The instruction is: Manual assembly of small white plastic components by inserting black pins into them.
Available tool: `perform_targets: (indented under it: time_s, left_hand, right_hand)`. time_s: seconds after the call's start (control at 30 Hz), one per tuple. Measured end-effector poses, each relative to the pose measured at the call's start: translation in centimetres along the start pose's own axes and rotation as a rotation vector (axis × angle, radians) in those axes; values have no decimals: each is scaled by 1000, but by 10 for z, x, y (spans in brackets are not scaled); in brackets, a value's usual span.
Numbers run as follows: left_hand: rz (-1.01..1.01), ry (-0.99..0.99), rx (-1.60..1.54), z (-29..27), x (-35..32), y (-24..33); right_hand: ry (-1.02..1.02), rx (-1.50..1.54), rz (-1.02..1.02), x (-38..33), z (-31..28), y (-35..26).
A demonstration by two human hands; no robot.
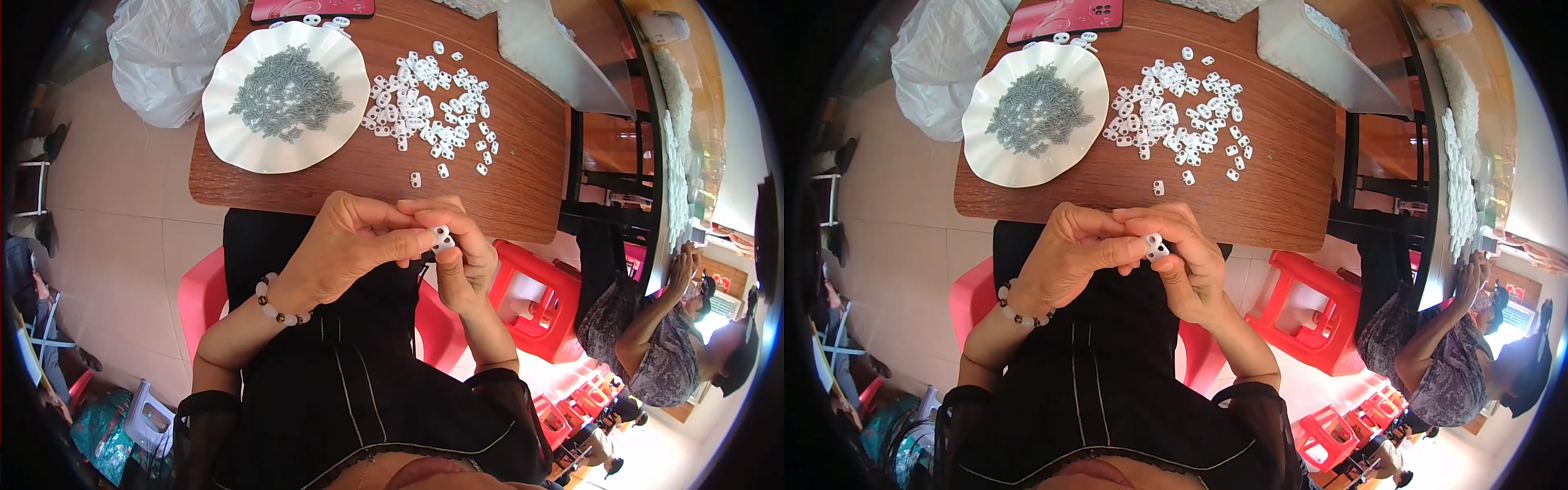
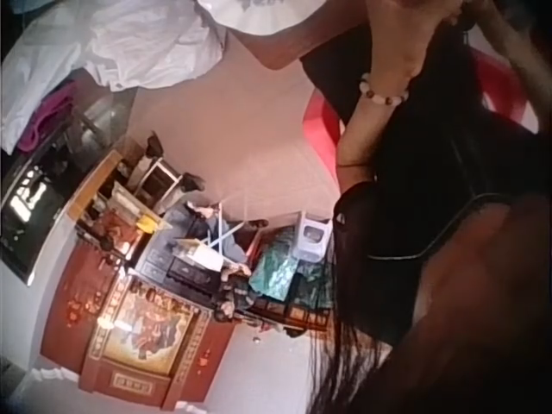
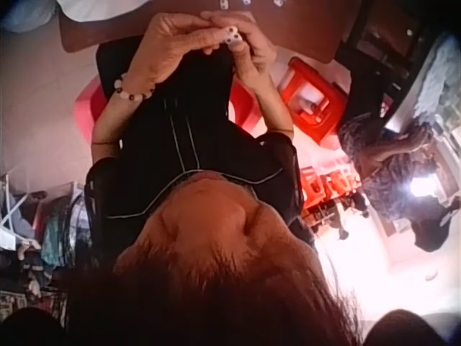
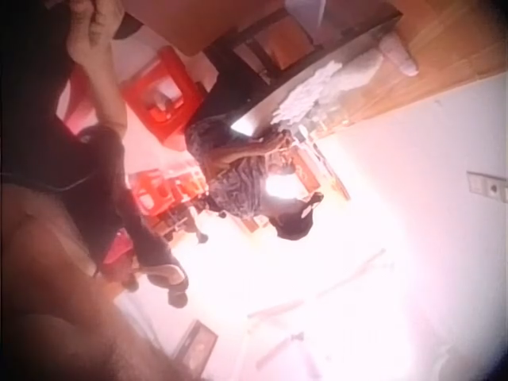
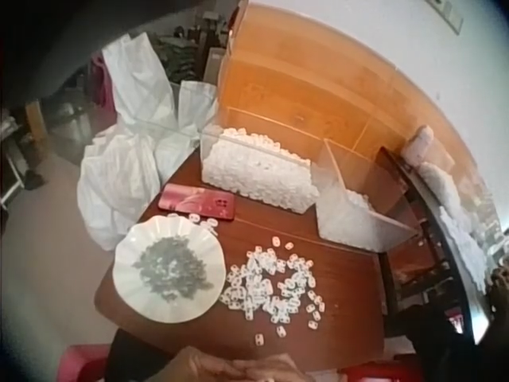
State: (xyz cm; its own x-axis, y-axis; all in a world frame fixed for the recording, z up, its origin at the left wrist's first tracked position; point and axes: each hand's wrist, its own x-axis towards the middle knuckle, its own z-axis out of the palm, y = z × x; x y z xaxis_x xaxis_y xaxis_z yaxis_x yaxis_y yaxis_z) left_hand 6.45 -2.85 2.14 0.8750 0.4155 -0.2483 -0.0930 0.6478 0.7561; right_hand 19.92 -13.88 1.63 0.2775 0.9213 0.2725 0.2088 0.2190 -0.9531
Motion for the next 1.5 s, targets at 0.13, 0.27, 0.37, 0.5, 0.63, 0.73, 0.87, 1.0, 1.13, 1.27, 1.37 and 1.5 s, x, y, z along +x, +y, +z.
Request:
perform_targets:
  time_s: [0.13, 0.27, 0.37, 0.5, 0.63, 0.73, 0.87, 1.0, 1.13, 1.27, 1.37, 1.5]
  left_hand:
    - [2, 2, 10, 0, 0, -1]
    - [-23, -7, -2, 0, -1, 1]
    - [-41, -9, 13, -2, -2, 2]
    - [-33, -22, 31, -4, -1, 4]
    - [-40, -30, 33, -3, -2, 3]
    - [-43, -39, 17, -3, -2, 3]
    - [-43, -28, 26, -3, -2, 2]
    - [-46, -39, 38, -1, -2, 4]
    - [-57, -38, 49, -3, -3, 3]
    - [-70, -37, 52, -3, -4, 2]
    - [-67, -29, 48, 0, -4, 5]
    - [-50, -22, 64, 0, -6, 3]
  right_hand:
    - [15, -55, -36, 1, 2, -1]
    - [4, -82, -32, 0, 1, -3]
    - [13, -20, 28, 0, 0, -6]
    - [-24, -27, 29, 3, -4, -7]
    - [-17, -10, 69, 2, -4, -11]
    - [-33, -51, 43, 2, -5, -11]
    - [-17, -51, 52, 1, -4, -10]
    - [-9, -120, 18, 0, -4, -9]
    - [3, -134, 19, -1, -2, -9]
    - [9, -130, 18, -3, 0, -9]
    - [26, -133, 36, -3, 2, -8]
    - [31, -122, -10, -4, 2, -6]
